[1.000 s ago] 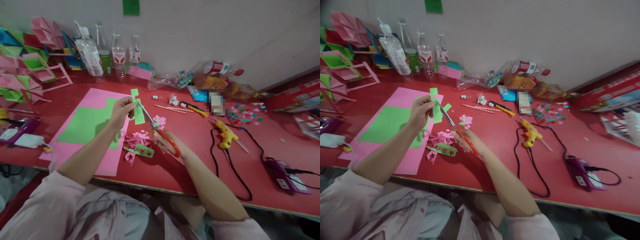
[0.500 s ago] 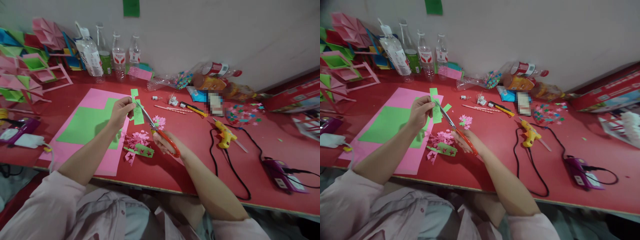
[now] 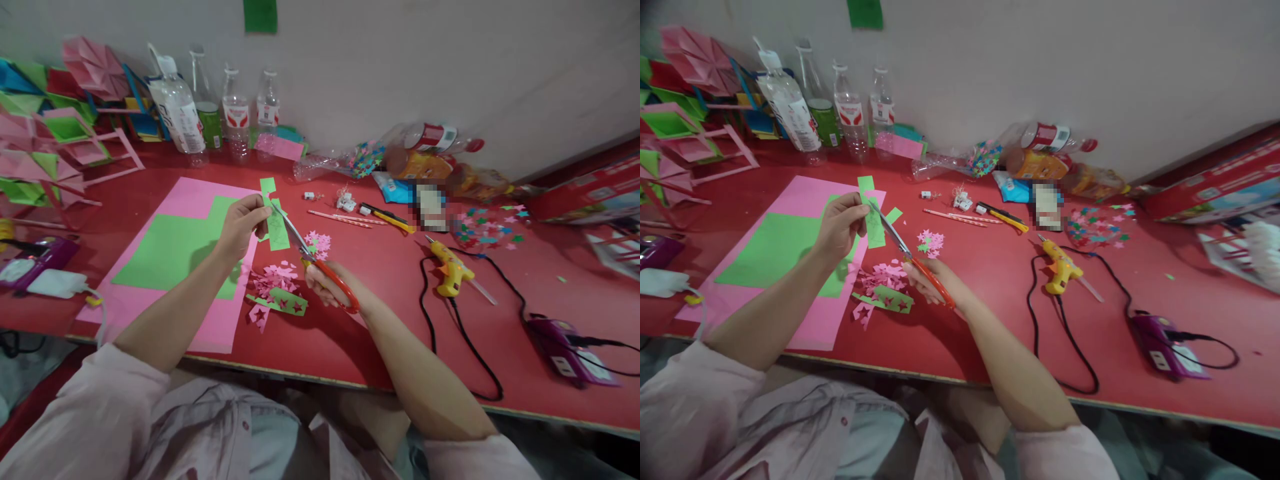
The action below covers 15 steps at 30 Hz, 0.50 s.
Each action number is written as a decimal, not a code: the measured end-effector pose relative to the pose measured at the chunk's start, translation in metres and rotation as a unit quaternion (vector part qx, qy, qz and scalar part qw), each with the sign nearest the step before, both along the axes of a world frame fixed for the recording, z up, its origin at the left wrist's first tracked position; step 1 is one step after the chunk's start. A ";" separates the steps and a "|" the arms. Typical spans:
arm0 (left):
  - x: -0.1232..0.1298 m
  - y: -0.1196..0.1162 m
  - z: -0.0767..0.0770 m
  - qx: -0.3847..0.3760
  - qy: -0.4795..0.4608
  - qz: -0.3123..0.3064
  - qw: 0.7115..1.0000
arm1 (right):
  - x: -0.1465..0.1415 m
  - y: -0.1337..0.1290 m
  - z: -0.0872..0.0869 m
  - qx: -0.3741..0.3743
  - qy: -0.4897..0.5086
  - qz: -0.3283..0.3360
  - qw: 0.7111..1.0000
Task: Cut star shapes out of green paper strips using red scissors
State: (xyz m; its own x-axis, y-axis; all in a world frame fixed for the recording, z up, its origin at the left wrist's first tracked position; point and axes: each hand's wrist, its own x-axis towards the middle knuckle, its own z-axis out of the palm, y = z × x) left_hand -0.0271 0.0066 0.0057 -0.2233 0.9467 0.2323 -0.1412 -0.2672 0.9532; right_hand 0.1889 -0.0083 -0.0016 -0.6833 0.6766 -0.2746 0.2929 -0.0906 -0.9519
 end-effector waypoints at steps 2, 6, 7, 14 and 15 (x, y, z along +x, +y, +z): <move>0.000 0.000 -0.001 0.000 0.000 -0.002 1.000 | 0.001 -0.001 0.001 -0.001 0.001 0.003 1.000; -0.002 0.001 -0.002 0.004 0.000 -0.003 1.000 | -0.001 -0.002 0.005 0.000 -0.007 0.003 1.000; -0.002 0.001 -0.003 0.004 -0.002 -0.004 1.000 | -0.001 -0.003 0.006 -0.004 -0.009 0.003 1.000; -0.003 0.002 -0.004 0.010 -0.017 -0.006 1.000 | -0.002 -0.003 0.008 -0.008 -0.014 -0.001 1.000; -0.002 0.002 -0.004 0.010 -0.018 -0.006 1.000 | -0.002 -0.003 0.008 -0.010 -0.013 -0.001 1.000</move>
